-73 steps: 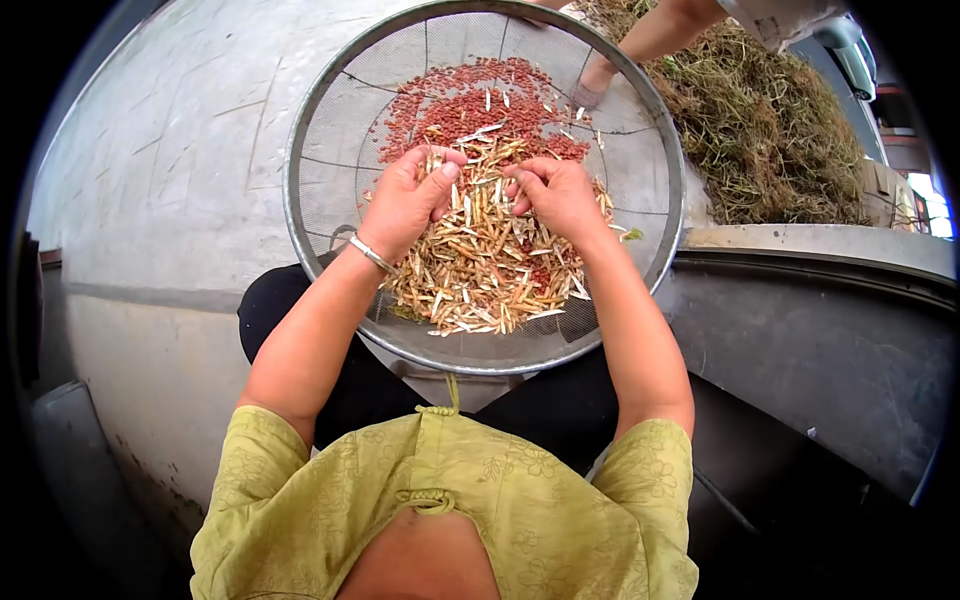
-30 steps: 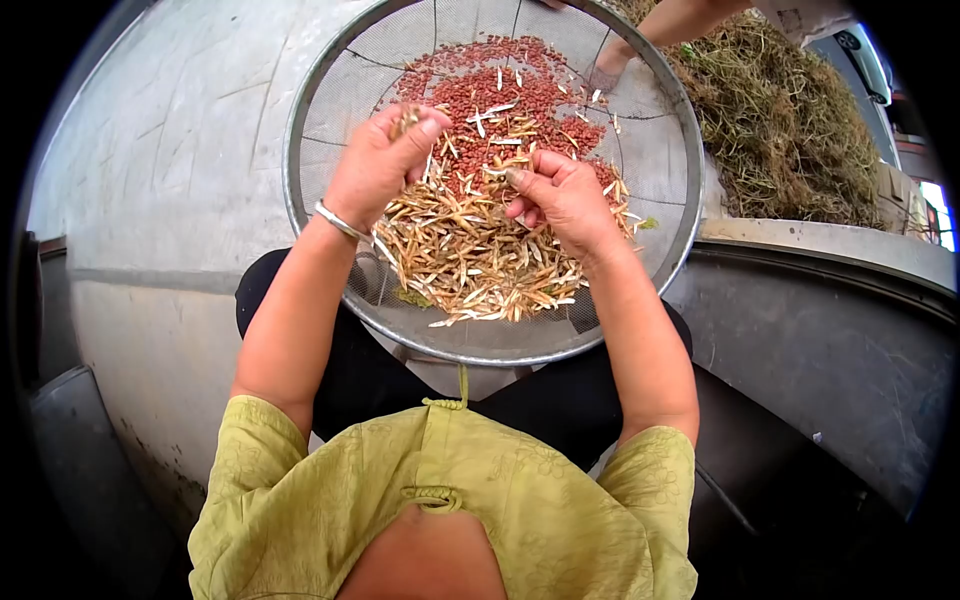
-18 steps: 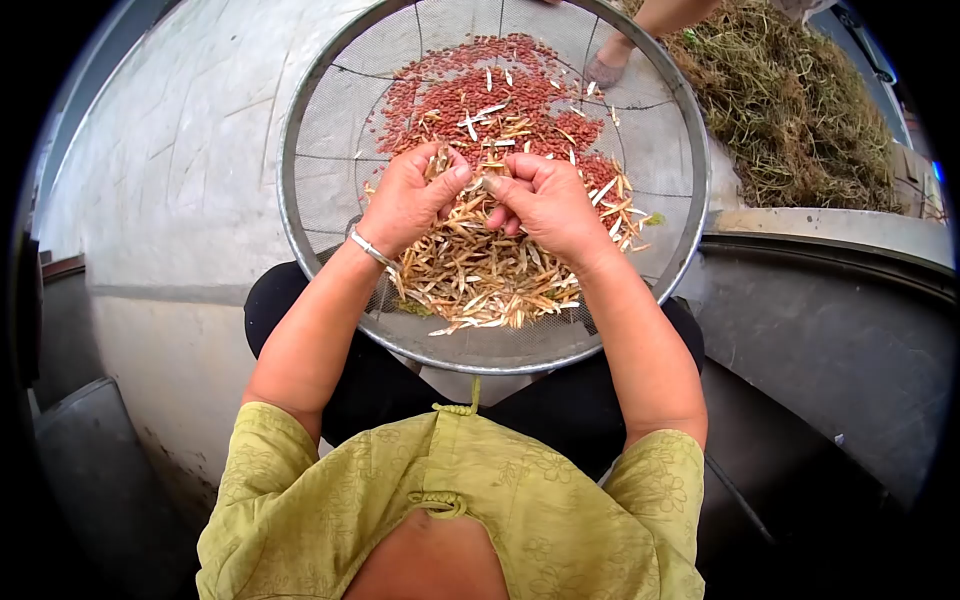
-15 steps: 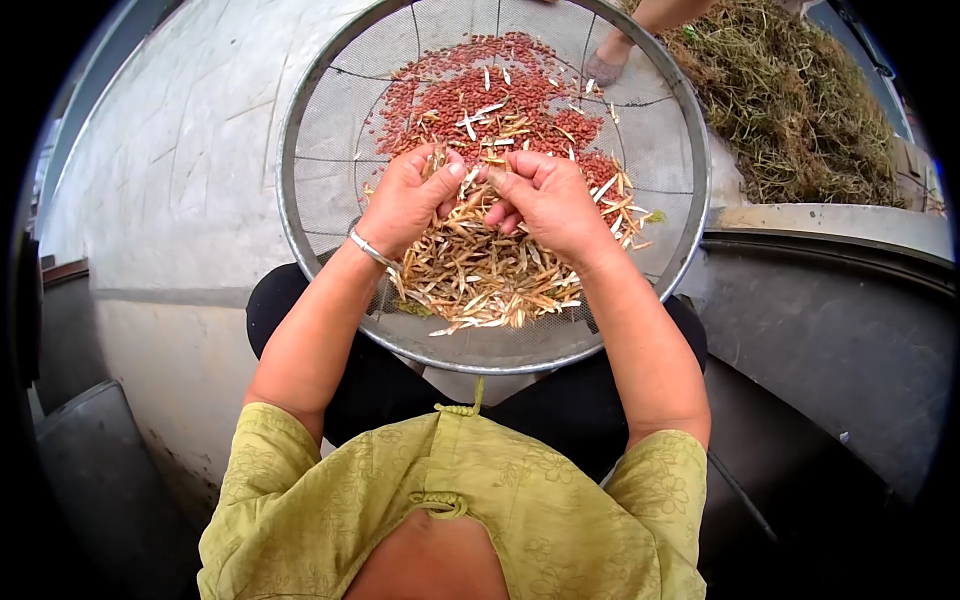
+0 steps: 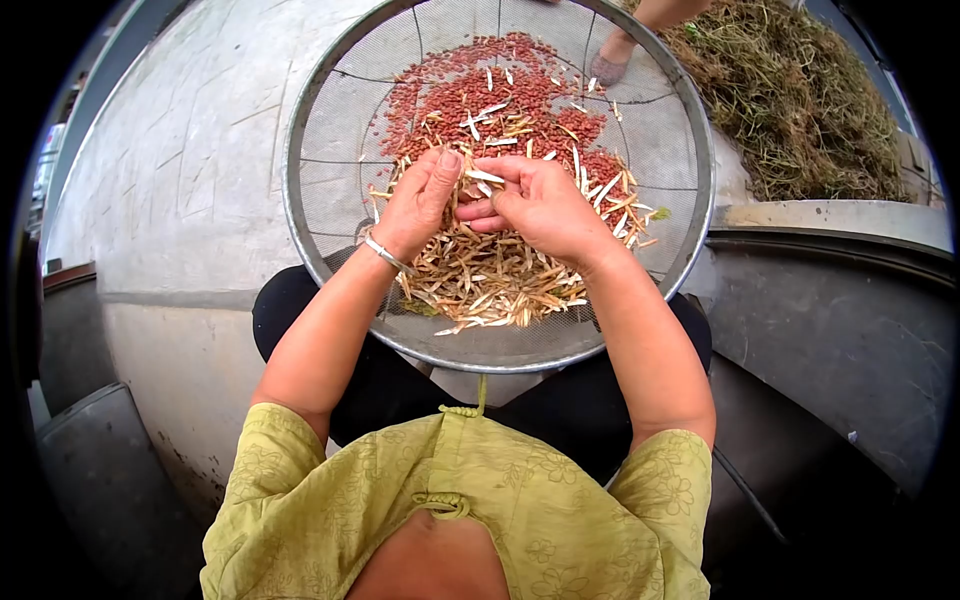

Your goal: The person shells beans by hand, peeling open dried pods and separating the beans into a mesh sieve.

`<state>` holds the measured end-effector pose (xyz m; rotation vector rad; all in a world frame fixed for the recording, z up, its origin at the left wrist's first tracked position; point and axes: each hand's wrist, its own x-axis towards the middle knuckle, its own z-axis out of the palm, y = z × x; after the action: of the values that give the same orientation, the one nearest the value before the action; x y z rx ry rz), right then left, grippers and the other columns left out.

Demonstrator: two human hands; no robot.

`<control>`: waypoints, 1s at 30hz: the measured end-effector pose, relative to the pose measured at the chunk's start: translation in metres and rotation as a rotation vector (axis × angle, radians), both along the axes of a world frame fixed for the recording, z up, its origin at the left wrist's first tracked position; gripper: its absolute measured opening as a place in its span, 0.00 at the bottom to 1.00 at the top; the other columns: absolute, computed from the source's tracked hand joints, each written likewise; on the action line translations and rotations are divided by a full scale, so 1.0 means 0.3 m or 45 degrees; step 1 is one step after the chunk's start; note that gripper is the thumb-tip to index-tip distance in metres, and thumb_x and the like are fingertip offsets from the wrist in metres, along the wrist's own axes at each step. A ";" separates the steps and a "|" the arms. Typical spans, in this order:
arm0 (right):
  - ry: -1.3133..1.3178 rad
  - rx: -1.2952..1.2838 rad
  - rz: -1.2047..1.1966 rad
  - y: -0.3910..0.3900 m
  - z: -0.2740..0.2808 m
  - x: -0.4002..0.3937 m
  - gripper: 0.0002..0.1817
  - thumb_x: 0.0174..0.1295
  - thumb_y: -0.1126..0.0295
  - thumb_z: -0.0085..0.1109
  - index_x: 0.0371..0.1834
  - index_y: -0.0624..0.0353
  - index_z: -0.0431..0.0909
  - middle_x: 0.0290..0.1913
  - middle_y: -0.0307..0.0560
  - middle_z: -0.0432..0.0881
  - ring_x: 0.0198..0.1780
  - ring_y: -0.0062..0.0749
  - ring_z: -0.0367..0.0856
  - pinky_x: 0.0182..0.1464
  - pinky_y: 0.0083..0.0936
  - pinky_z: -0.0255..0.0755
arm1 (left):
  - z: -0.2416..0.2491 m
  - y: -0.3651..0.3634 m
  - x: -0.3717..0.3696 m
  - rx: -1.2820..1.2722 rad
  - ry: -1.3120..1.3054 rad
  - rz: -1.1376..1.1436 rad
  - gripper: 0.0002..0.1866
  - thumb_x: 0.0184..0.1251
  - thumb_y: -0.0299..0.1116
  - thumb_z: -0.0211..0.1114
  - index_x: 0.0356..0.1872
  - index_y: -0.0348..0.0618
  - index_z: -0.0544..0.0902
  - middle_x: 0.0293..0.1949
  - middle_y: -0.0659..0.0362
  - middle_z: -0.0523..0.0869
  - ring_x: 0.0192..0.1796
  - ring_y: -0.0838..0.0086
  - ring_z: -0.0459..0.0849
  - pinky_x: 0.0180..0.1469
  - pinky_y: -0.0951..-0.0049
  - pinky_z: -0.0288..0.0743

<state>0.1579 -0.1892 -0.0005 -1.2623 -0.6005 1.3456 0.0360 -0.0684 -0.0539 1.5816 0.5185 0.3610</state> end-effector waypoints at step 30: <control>-1.637 0.341 0.840 -0.030 -0.134 -0.282 0.19 0.50 0.71 0.58 0.48 0.58 0.72 0.52 0.52 0.71 0.50 0.45 0.73 0.47 0.34 0.73 | 0.133 0.158 -0.049 -0.908 -0.421 0.313 0.03 0.64 0.26 0.52 0.36 0.39 0.72 0.23 0.60 0.75 0.22 0.78 0.73 0.25 0.81 0.70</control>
<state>0.0734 -0.1983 -0.0406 -1.6765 -2.1461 0.7089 0.0212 -0.0210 -0.0140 0.7523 0.5087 0.5402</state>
